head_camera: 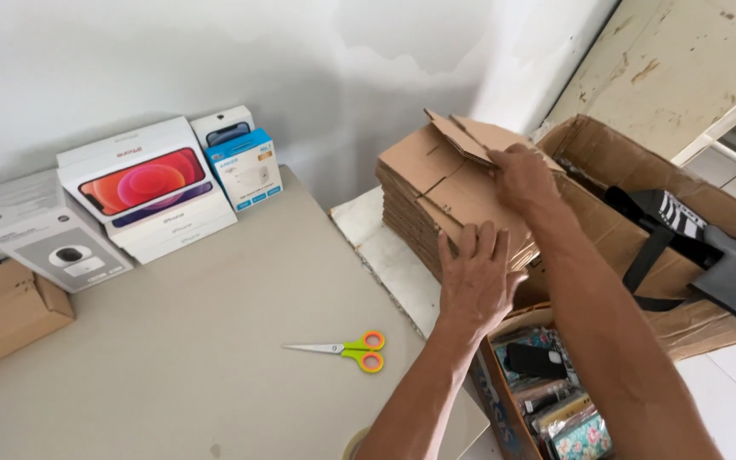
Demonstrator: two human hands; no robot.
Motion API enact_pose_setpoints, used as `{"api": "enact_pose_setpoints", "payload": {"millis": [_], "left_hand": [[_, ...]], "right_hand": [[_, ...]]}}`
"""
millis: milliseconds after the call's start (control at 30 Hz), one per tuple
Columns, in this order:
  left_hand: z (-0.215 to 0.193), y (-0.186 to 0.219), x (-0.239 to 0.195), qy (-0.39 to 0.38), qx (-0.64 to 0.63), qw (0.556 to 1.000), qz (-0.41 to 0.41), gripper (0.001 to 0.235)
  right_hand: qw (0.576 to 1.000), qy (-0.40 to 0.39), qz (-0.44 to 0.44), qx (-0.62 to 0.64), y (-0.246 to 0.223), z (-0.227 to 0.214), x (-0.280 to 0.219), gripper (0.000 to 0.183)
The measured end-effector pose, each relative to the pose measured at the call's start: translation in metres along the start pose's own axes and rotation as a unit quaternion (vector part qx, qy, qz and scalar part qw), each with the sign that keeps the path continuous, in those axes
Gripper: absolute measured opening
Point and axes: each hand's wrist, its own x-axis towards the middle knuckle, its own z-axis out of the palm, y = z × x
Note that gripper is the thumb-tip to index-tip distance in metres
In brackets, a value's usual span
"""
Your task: The person applies adhesive tape to a small cardboard box, cuts the tape with scissors, and then folds a flat cardboard sheet into a second box.
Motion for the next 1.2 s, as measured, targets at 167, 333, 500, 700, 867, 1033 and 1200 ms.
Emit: {"api": "enact_pose_setpoints", "payload": {"millis": [167, 333, 500, 700, 867, 1033, 1200], "left_hand": [[0.006, 0.000, -0.004, 0.001, 0.039, 0.999, -0.005, 0.059], [-0.014, 0.003, -0.004, 0.018, 0.041, 0.999, -0.005, 0.053], [-0.024, 0.003, -0.001, -0.017, 0.022, 1.000, -0.003, 0.043], [-0.038, 0.010, -0.010, 0.084, 0.014, 0.996, -0.003, 0.038], [-0.037, 0.003, -0.016, 0.090, 0.020, 0.996, 0.007, 0.039], [-0.034, 0.000, -0.025, 0.091, 0.019, 0.995, 0.019, 0.042], [-0.024, 0.006, -0.024, 0.098, 0.021, 0.995, 0.030, 0.046]], "right_hand": [[0.999, 0.016, 0.043, -0.009, -0.011, -0.019, -0.017, 0.029], [0.991, 0.134, -0.008, 0.028, -0.015, -0.043, -0.049, 0.028], [0.894, 0.349, -0.236, 0.150, -0.026, -0.084, -0.100, 0.028], [0.867, 0.340, -0.307, 0.193, -0.036, -0.085, -0.166, 0.024], [0.884, 0.262, -0.269, 0.281, -0.078, -0.143, -0.191, 0.025], [0.895, 0.192, -0.218, 0.339, -0.061, -0.141, -0.177, 0.040], [0.890, -0.023, 0.045, 0.454, -0.068, -0.184, -0.145, 0.048]]}}
